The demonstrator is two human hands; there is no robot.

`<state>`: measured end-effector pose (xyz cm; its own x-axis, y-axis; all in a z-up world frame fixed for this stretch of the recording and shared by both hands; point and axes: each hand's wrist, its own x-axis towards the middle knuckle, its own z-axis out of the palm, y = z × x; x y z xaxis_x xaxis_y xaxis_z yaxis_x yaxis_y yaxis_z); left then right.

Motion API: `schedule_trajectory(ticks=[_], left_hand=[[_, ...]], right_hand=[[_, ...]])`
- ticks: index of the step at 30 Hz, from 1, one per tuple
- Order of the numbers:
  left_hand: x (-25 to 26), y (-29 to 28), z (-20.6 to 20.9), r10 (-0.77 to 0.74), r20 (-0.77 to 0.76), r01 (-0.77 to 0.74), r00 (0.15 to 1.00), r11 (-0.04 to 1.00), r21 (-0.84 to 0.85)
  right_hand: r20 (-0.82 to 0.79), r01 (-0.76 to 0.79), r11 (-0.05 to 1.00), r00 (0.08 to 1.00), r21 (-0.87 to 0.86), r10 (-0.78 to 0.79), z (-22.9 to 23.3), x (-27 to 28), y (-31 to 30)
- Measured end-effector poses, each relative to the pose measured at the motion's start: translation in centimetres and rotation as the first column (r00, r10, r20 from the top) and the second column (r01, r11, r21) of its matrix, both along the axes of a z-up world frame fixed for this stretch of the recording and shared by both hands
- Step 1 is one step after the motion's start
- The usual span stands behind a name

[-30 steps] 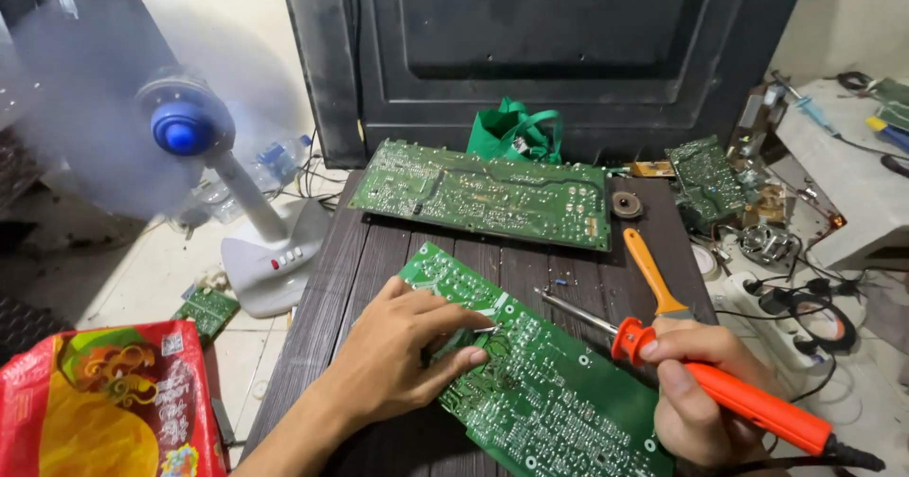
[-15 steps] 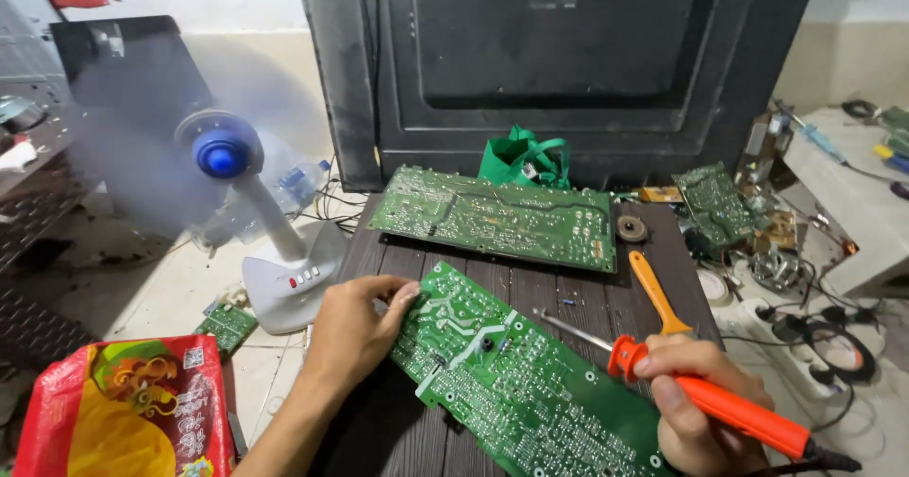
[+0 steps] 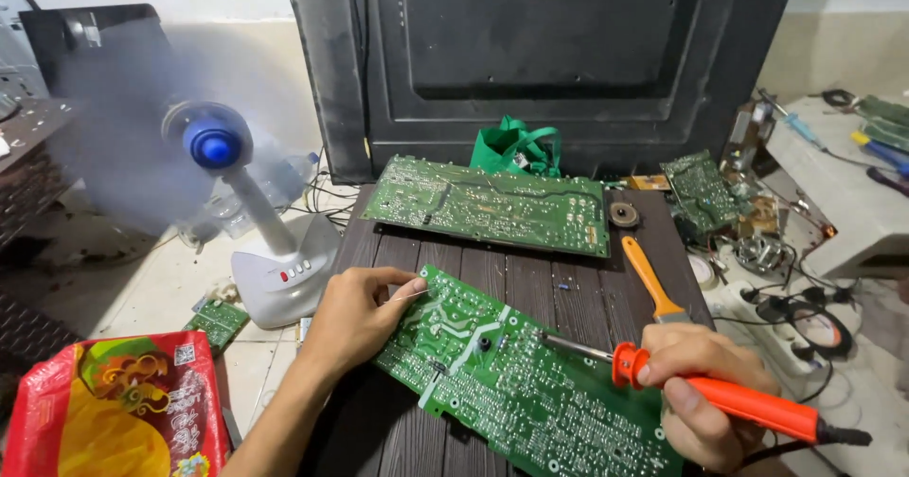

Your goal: Soldering components onto a printed circuit board using a soldering iron and solder wire.

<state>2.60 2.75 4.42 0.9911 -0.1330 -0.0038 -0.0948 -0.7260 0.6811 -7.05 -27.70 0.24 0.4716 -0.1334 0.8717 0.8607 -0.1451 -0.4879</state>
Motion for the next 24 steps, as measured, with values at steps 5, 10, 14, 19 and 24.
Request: schedule_trajectory(ticks=[5, 10, 14, 19, 24], left_hand=[[-0.2, -0.2, 0.5, 0.009, -0.045, -0.009, 0.999, 1.0, 0.0], [-0.2, -0.3, 0.2, 0.013, -0.046, -0.013, 0.999, 1.0, 0.007], [-0.2, -0.2, 0.3, 0.01, -0.032, -0.01, 0.999, 1.0, 0.001], [-0.2, -0.2, -0.1, -0.015, -0.007, 0.015, 1.0, 0.999, -0.029], [0.0, -0.1, -0.3, -0.016, -0.016, 0.016, 1.0, 1.0, -0.005]], right_hand=[[-0.029, 0.0, 0.996, 1.0, -0.084, -0.003, 1.0, -0.3, 1.0], [-0.031, 0.009, 0.966, 0.999, -0.259, -0.018, 2.0, -1.3, 0.4], [-0.071, -0.014, 0.996, 0.997, -0.085, 0.008, 1.1, -0.9, 0.6], [-0.062, -0.03, 0.991, 0.998, -0.134, 0.021, 0.8, -0.8, 0.4], [-0.084, -0.132, 0.981, 0.989, -0.143, 0.121, 1.3, -0.7, 0.1]])
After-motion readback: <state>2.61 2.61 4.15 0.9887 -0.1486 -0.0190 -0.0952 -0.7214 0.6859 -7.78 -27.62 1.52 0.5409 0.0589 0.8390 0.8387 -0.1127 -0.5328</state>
